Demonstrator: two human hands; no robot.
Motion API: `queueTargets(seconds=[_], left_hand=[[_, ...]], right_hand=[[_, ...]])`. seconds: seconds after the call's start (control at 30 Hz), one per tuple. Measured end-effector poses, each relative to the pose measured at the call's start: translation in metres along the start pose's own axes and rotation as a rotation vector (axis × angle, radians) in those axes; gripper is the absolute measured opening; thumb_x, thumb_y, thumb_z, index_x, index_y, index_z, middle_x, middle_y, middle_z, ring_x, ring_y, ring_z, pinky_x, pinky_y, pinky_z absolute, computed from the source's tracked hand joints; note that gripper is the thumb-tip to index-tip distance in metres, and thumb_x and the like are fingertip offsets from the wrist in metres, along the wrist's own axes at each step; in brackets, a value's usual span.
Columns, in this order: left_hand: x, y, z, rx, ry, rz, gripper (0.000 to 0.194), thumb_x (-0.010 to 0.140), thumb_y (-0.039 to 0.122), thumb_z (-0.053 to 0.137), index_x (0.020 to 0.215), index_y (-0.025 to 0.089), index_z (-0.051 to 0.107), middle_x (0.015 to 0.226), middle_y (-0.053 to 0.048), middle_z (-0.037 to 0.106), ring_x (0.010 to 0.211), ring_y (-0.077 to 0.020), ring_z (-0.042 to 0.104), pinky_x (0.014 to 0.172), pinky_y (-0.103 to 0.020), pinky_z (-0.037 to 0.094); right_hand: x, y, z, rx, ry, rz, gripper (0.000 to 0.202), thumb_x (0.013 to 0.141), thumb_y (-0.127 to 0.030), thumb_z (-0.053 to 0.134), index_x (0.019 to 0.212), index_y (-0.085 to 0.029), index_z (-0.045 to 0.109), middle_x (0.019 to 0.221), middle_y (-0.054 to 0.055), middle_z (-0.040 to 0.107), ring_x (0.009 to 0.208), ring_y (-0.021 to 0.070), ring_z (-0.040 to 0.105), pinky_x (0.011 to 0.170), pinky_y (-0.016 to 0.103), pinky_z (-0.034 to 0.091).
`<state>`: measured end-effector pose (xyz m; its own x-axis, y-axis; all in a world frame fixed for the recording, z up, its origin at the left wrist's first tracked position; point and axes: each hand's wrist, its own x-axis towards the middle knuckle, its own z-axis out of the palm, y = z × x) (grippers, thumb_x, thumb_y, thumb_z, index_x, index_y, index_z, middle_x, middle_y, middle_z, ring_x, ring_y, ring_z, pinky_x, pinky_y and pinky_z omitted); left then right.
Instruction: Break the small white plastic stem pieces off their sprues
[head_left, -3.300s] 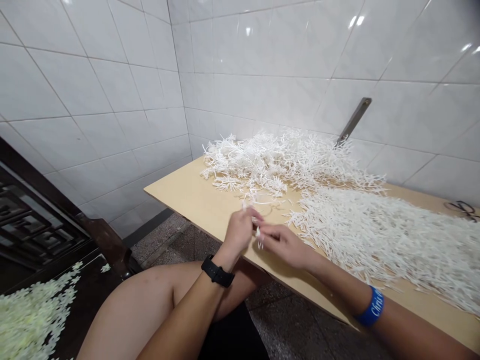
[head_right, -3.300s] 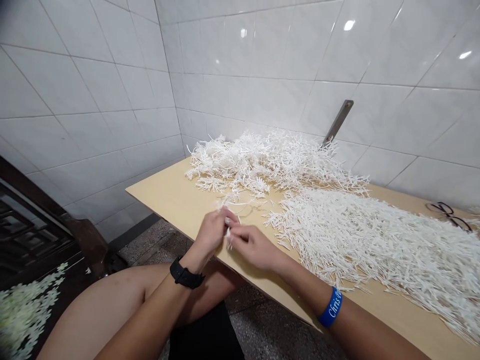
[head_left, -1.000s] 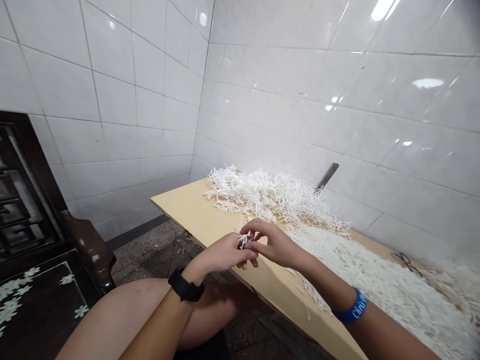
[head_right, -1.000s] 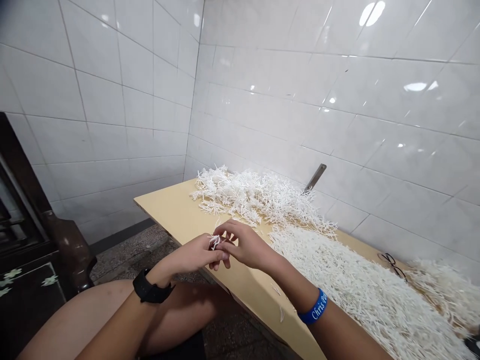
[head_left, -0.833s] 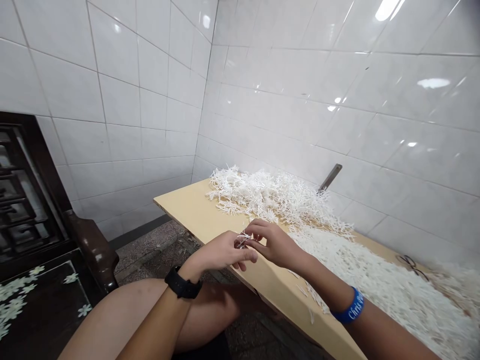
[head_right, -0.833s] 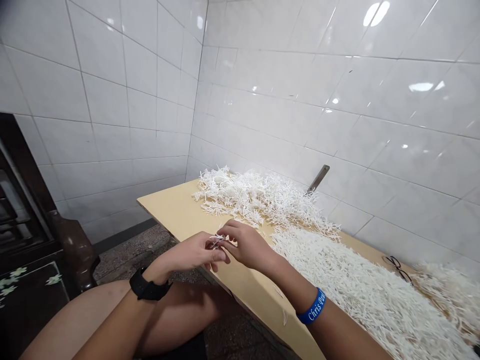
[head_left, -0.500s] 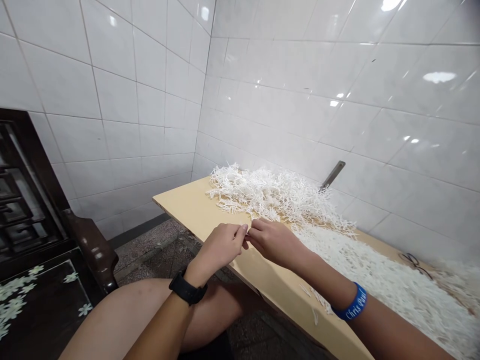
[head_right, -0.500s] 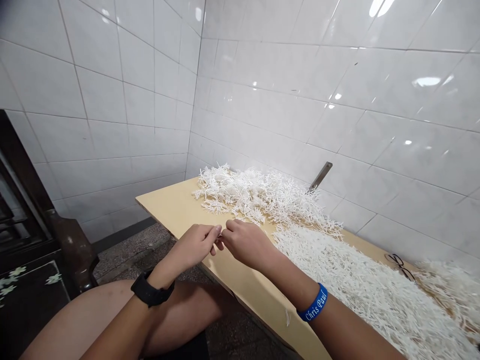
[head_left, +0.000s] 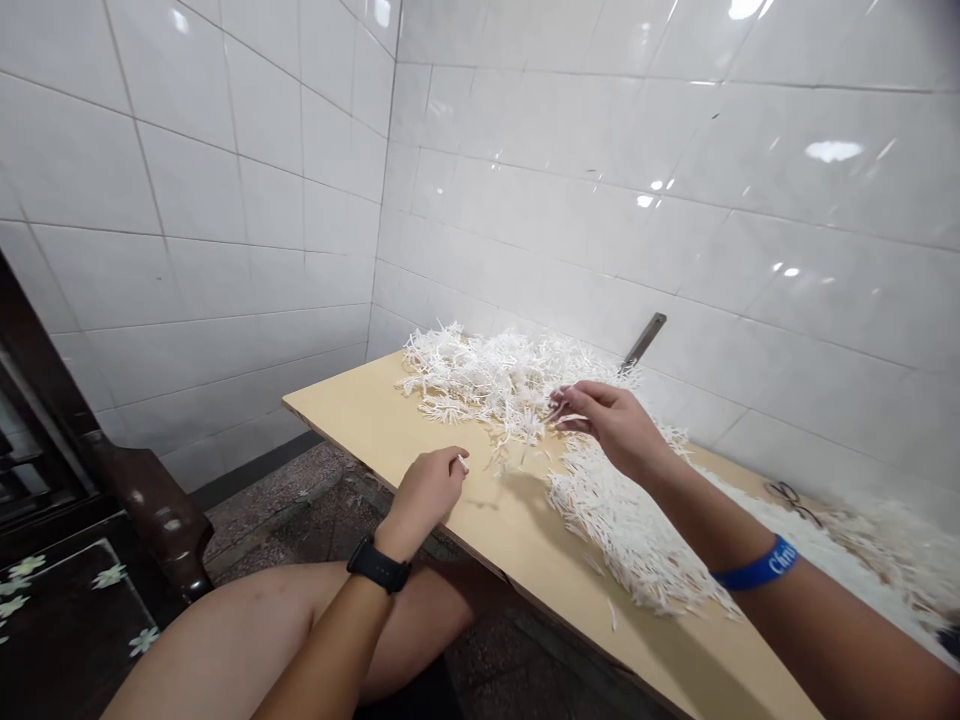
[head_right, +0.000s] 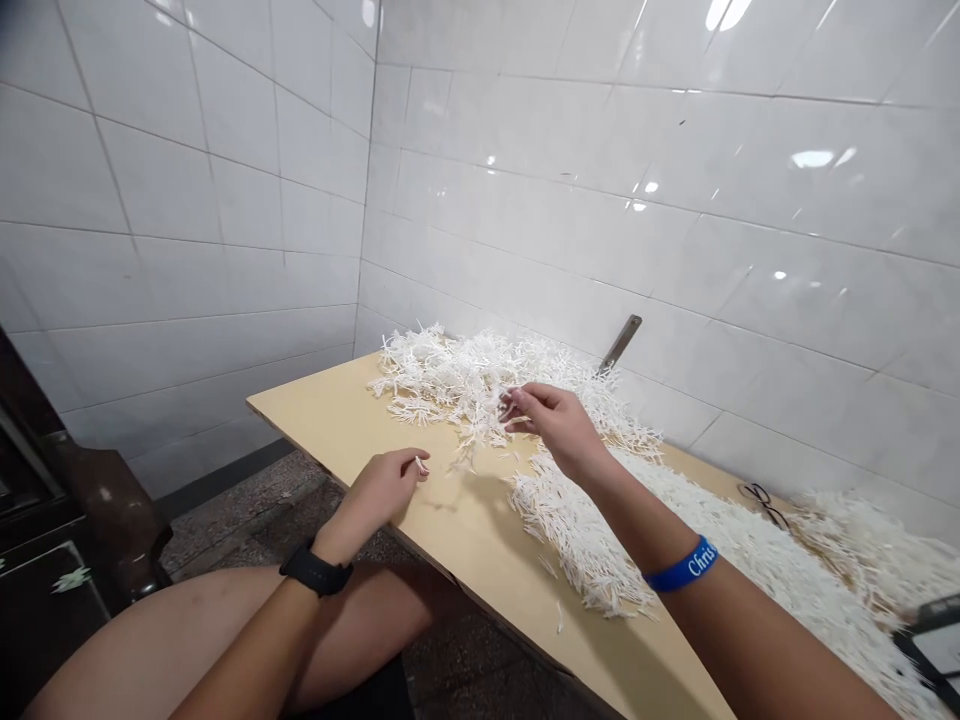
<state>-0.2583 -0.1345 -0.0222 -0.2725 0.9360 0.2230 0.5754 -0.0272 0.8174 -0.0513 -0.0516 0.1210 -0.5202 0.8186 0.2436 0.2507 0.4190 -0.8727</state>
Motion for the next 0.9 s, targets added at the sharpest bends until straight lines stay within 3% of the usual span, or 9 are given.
queueTargets(seconds=[0.13,0.27,0.4,0.5,0.73,0.9], left_hand=[[-0.013,0.013,0.030,0.216,-0.056,0.224,0.042,0.092,0.020,0.034,0.118,0.013,0.065,0.112,-0.015,0.070,0.104,-0.0304,0.061,0.089,-0.040,0.043],[-0.015,0.015,0.037,0.223,-0.169,0.386,0.039,0.094,0.021,0.033,0.108,0.017,0.069,0.113,-0.012,0.069,0.106,-0.0279,0.059,0.092,-0.038,0.041],[-0.013,0.012,0.035,0.180,-0.199,0.358,0.037,0.093,0.029,0.039,0.117,0.018,0.065,0.119,-0.012,0.067,0.110,-0.0261,0.059,0.095,-0.036,0.041],[-0.013,0.012,0.036,0.169,-0.191,0.358,0.036,0.093,0.030,0.040,0.116,0.019,0.065,0.118,-0.011,0.067,0.108,-0.0265,0.060,0.093,-0.036,0.042],[-0.013,0.012,0.038,0.183,-0.142,0.309,0.037,0.093,0.031,0.037,0.111,0.020,0.068,0.115,-0.010,0.069,0.106,-0.0274,0.061,0.092,-0.039,0.042],[-0.013,0.011,0.039,0.242,-0.205,0.330,0.045,0.096,0.039,0.033,0.125,0.018,0.060,0.128,-0.012,0.063,0.120,-0.0283,0.055,0.101,-0.041,0.038]], right_hand=[[-0.002,-0.023,-0.023,0.173,0.138,-0.036,0.032,0.074,-0.038,0.074,0.096,-0.020,0.059,0.084,0.005,0.067,0.080,0.0193,0.068,0.078,0.039,0.057],[-0.004,-0.048,-0.051,0.164,0.269,-0.168,0.024,0.077,-0.032,0.072,0.096,-0.022,0.059,0.086,0.003,0.066,0.081,0.0166,0.068,0.083,0.037,0.057],[-0.001,-0.069,-0.082,0.078,0.390,-0.288,0.017,0.082,-0.037,0.067,0.090,-0.024,0.059,0.093,0.005,0.065,0.082,0.0153,0.066,0.084,0.035,0.057],[-0.003,-0.084,-0.095,0.080,0.435,-0.296,0.017,0.084,-0.037,0.065,0.088,-0.022,0.059,0.096,0.007,0.064,0.084,0.0147,0.065,0.086,0.033,0.055],[-0.013,-0.113,-0.100,0.226,0.475,-0.189,0.013,0.087,-0.027,0.062,0.081,-0.016,0.061,0.091,0.009,0.064,0.081,0.0088,0.063,0.089,0.026,0.049],[-0.012,-0.125,-0.106,0.146,0.470,-0.239,0.019,0.084,-0.036,0.065,0.081,-0.019,0.059,0.096,0.007,0.065,0.080,0.0109,0.063,0.087,0.030,0.051]])
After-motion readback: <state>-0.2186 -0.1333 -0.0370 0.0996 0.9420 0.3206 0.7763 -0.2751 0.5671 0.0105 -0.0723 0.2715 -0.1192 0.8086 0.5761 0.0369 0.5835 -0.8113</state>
